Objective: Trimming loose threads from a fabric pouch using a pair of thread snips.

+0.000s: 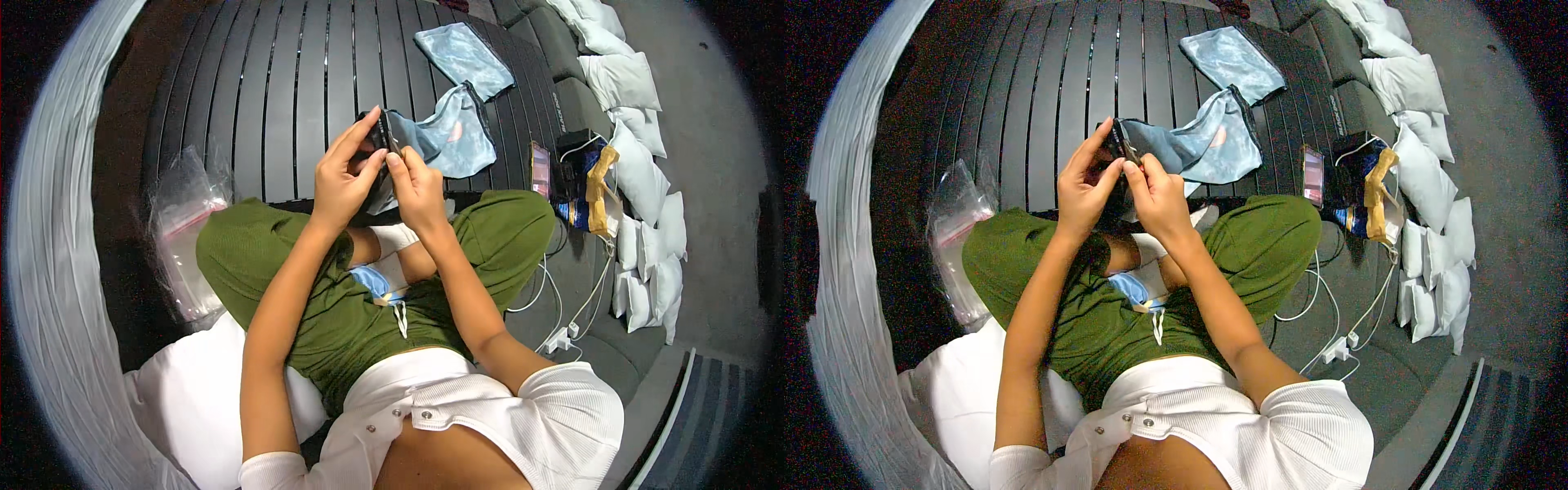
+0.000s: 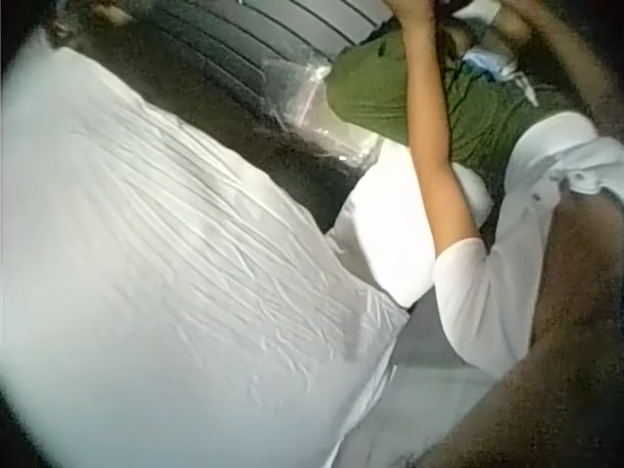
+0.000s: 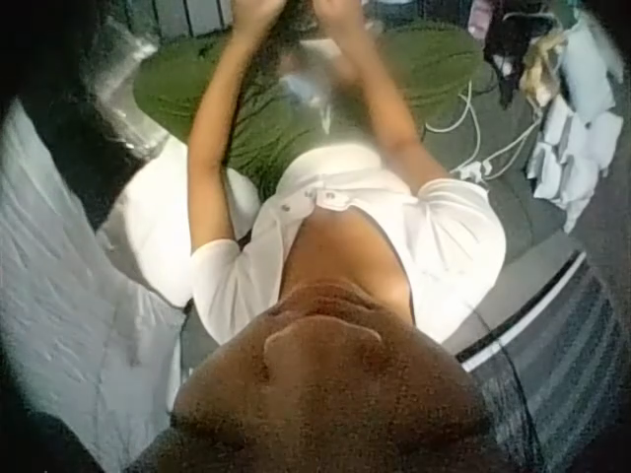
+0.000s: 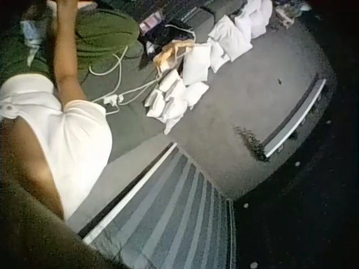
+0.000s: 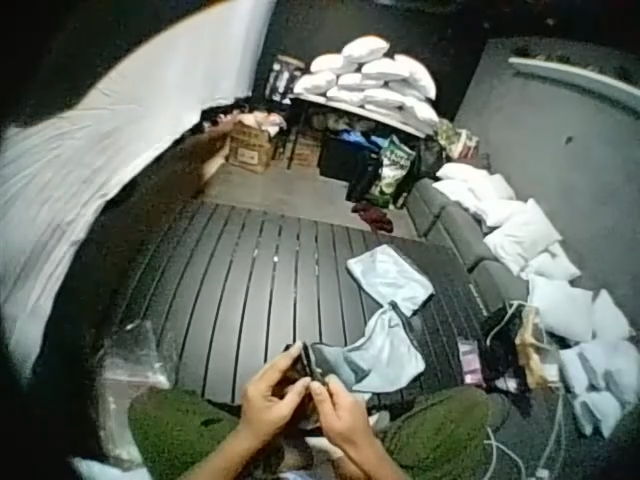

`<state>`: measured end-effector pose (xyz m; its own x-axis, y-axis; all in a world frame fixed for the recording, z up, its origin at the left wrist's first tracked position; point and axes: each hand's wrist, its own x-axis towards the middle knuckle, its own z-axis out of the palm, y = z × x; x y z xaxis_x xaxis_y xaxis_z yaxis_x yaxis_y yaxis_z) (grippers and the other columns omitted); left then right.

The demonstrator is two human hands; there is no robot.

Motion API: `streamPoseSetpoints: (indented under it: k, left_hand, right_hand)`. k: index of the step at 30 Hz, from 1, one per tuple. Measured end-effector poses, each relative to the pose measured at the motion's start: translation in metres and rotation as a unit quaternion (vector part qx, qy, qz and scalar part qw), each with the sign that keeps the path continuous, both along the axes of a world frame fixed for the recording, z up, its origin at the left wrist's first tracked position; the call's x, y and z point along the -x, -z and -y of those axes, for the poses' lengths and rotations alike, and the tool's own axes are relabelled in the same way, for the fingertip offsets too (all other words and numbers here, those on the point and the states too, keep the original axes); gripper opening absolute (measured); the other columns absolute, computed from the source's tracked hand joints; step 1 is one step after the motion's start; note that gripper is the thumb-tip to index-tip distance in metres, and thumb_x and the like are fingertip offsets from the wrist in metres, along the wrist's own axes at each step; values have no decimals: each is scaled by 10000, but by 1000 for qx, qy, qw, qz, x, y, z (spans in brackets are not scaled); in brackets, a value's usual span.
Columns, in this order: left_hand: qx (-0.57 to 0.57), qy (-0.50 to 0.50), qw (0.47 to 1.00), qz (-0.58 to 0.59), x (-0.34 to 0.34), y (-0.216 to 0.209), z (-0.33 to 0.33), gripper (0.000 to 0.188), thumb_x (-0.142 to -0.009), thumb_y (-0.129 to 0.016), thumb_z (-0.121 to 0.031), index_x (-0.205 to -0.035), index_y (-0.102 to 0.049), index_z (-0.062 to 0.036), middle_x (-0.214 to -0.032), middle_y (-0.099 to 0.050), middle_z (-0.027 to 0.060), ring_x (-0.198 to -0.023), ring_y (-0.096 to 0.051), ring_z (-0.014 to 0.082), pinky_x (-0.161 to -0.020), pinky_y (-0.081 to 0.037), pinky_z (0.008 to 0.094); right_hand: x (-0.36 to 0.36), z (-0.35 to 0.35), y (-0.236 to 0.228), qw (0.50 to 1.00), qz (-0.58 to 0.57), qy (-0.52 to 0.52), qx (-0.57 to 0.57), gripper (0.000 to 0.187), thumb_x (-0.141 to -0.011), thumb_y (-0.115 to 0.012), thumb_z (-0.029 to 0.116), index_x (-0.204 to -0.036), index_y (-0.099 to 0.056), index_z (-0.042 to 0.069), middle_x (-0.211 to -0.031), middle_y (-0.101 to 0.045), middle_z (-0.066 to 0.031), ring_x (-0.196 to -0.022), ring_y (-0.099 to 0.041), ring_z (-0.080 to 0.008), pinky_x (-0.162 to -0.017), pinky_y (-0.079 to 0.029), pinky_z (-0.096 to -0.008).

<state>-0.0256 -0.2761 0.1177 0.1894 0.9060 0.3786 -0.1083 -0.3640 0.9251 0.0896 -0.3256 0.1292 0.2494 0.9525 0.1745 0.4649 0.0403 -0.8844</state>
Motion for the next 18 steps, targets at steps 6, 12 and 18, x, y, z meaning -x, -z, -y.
streamPoseSetpoints:
  k: [6,12,18]
  left_hand:
    - [-12,0,1000,-10,0,0,1,509,-747,-608,14,-1223,-518,-145,-1081,-557,59,-772,-517,86,-627,-462,195]
    - [-21,-4,1000,-5,0,1,0,506,-743,-611,8,-1217,-524,-144,-1057,-573,54,-757,-520,83,-618,-456,197]
    - [-19,0,1000,-1,-1,2,2,508,-738,-615,11,-1216,-524,-136,-1053,-576,57,-757,-521,84,-632,-456,202]
  right_hand:
    - [0,-1,0,999,19,-3,-39,278,-896,-487,195,-686,-428,23,-477,-367,14,-467,-330,-25,-392,-263,-246]
    - [0,-2,-5,999,29,-5,-27,275,-896,-484,191,-685,-426,23,-484,-375,20,-475,-338,-24,-395,-266,-239]
    - [-1,-1,3,999,4,-7,-43,275,-899,-478,197,-684,-430,32,-478,-382,22,-454,-343,-27,-392,-276,-230]
